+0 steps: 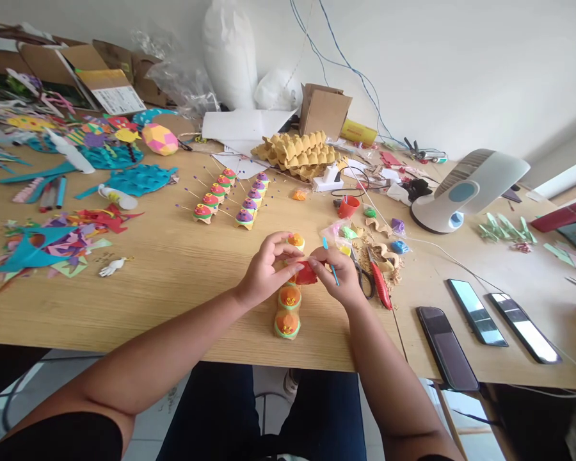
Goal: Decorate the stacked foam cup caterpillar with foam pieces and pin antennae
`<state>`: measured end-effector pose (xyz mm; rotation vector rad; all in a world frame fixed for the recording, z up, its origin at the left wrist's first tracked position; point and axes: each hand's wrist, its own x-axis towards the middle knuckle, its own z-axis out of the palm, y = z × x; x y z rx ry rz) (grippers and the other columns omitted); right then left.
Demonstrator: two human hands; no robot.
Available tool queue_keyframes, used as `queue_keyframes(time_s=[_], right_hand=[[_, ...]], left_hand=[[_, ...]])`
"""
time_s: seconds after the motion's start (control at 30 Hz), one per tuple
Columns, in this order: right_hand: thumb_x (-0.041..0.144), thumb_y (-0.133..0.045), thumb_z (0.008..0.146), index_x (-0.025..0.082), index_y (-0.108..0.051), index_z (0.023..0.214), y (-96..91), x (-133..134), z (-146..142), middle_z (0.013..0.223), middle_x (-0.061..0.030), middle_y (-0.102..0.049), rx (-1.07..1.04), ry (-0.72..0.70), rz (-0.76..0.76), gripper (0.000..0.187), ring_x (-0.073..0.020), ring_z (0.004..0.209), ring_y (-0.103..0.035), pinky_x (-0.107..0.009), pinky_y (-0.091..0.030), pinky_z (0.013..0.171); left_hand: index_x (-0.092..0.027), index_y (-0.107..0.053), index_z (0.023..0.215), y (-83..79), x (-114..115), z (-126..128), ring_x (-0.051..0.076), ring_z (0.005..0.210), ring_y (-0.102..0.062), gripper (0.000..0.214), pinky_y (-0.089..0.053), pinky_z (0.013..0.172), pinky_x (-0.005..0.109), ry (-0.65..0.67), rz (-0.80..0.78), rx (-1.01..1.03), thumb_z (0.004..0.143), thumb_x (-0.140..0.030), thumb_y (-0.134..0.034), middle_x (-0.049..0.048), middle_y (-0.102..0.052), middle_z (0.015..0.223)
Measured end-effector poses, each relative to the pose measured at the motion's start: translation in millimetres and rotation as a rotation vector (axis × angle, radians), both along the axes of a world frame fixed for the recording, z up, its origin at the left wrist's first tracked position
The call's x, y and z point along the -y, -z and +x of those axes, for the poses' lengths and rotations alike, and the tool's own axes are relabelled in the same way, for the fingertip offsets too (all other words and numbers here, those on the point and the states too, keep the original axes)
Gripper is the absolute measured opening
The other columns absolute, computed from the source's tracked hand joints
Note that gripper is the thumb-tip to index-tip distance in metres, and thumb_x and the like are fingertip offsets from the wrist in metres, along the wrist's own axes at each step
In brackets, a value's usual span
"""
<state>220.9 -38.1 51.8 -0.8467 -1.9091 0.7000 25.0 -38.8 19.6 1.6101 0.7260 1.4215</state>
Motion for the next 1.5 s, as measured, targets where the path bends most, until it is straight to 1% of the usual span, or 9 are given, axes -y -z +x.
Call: queue_keyframes(time_s=[0.13, 0.23, 0.37, 0.53, 0.87, 1.0, 1.07, 1.3, 1.5], right_hand=[[0.026, -0.057, 0.095, 0.02, -0.064, 0.081, -4.4, 3, -3, 0.079, -0.004, -0.069, -0.003, -0.064, 0.018, 0.017, -0.015, 0.071, -0.06, -0.03, -0.048, 0.069], [0.028, -0.058, 0.094, 0.02, -0.064, 0.078, -5.1, 4, -1, 0.074, -0.0026, -0.066, 0.0, -0.046, -0.007, 0.019, -0.0145, 0.068, -0.057, -0.03, -0.046, 0.068], [0.036, -0.062, 0.091, 0.02, -0.061, 0.073, 0.5, -2, 6, 0.066, 0.0012, -0.057, -0.117, 0.137, -0.181, 0.025, -0.0123, 0.061, -0.05, -0.027, -0.041, 0.06], [0.041, -0.065, 0.086, 0.02, -0.058, 0.073, 9.7, -14, 14, 0.058, 0.0047, -0.048, -0.287, 0.308, -0.413, 0.026, -0.0099, 0.054, -0.041, -0.024, -0.032, 0.054], [0.04, -0.069, 0.081, 0.019, -0.061, 0.076, 7.9, -22, 10, 0.061, 0.0036, -0.056, -0.464, 0.566, -0.408, 0.023, -0.0095, 0.056, -0.049, -0.023, -0.042, 0.056], [0.033, -0.076, 0.074, 0.017, -0.061, 0.075, 2.4, -51, 7, 0.067, 0.0009, -0.063, -0.607, 0.418, -0.718, 0.022, -0.0067, 0.054, -0.052, -0.018, -0.042, 0.051], [0.024, -0.079, 0.071, 0.017, -0.059, 0.072, -1.7, -75, 4, 0.06, 0.0019, -0.061, -0.68, 0.449, -0.868, 0.021, -0.0056, 0.048, -0.05, -0.016, -0.04, 0.045], [0.017, -0.053, 0.094, 0.019, -0.054, 0.08, -16.7, -143, -9, 0.068, -0.0006, -0.067, -0.841, 0.551, -0.927, 0.015, -0.0066, 0.059, -0.065, -0.013, -0.05, 0.053], [0.029, -0.053, 0.095, 0.018, -0.062, 0.088, -3.7, -93, -17, 0.074, -0.0023, -0.07, -0.813, 0.454, -0.906, 0.016, -0.0093, 0.059, -0.065, -0.017, -0.047, 0.05]], left_hand=[[-0.021, -0.052, 0.115, -4.9, 3, 1, 0.015, 0.088, -0.072, 0.033, -0.056, 0.088, 0.03, -0.014, -0.016, 0.014, 0.088, -0.021, -0.07, 0.0018, -0.074, 0.089], [-0.022, -0.049, 0.12, -6.7, 3, 2, 0.014, 0.087, -0.071, 0.039, -0.057, 0.086, 0.03, -0.002, -0.047, 0.041, 0.087, -0.022, -0.07, 0.0005, -0.073, 0.088], [-0.022, -0.04, 0.132, -4.0, -1, 1, 0.015, 0.091, -0.07, 0.052, -0.057, 0.085, 0.03, -0.007, -0.077, 0.09, 0.089, -0.025, -0.069, 0.0028, -0.07, 0.095], [-0.021, -0.05, 0.124, 3.1, -11, -4, 0.013, 0.087, -0.065, 0.038, -0.053, 0.08, 0.025, -0.179, -0.015, 0.047, 0.09, -0.027, -0.067, 0.0022, -0.066, 0.092], [-0.02, -0.056, 0.117, 13.4, -27, -9, 0.009, 0.062, -0.047, 0.026, -0.04, 0.06, 0.021, -0.297, 0.054, -0.123, 0.093, -0.029, -0.06, -0.0039, -0.054, 0.073], [-0.019, -0.056, 0.118, 13.9, -29, -8, 0.009, 0.061, -0.046, 0.027, -0.04, 0.06, 0.021, -0.272, 0.051, -0.119, 0.093, -0.028, -0.059, -0.0047, -0.052, 0.071], [-0.019, -0.056, 0.119, 13.6, -29, -8, 0.009, 0.06, -0.046, 0.027, -0.04, 0.061, 0.021, -0.268, 0.057, -0.123, 0.093, -0.028, -0.06, -0.0045, -0.052, 0.071], [-0.02, -0.056, 0.119, 14.5, -29, -8, 0.009, 0.06, -0.043, 0.027, -0.04, 0.061, 0.022, -0.276, 0.088, -0.134, 0.094, -0.027, -0.058, -0.0046, -0.052, 0.072], [-0.02, -0.057, 0.12, 12.5, -26, -6, 0.01, 0.064, -0.048, 0.027, -0.042, 0.062, 0.022, -0.217, 0.02, -0.119, 0.095, -0.03, -0.057, -0.0022, -0.054, 0.076]])
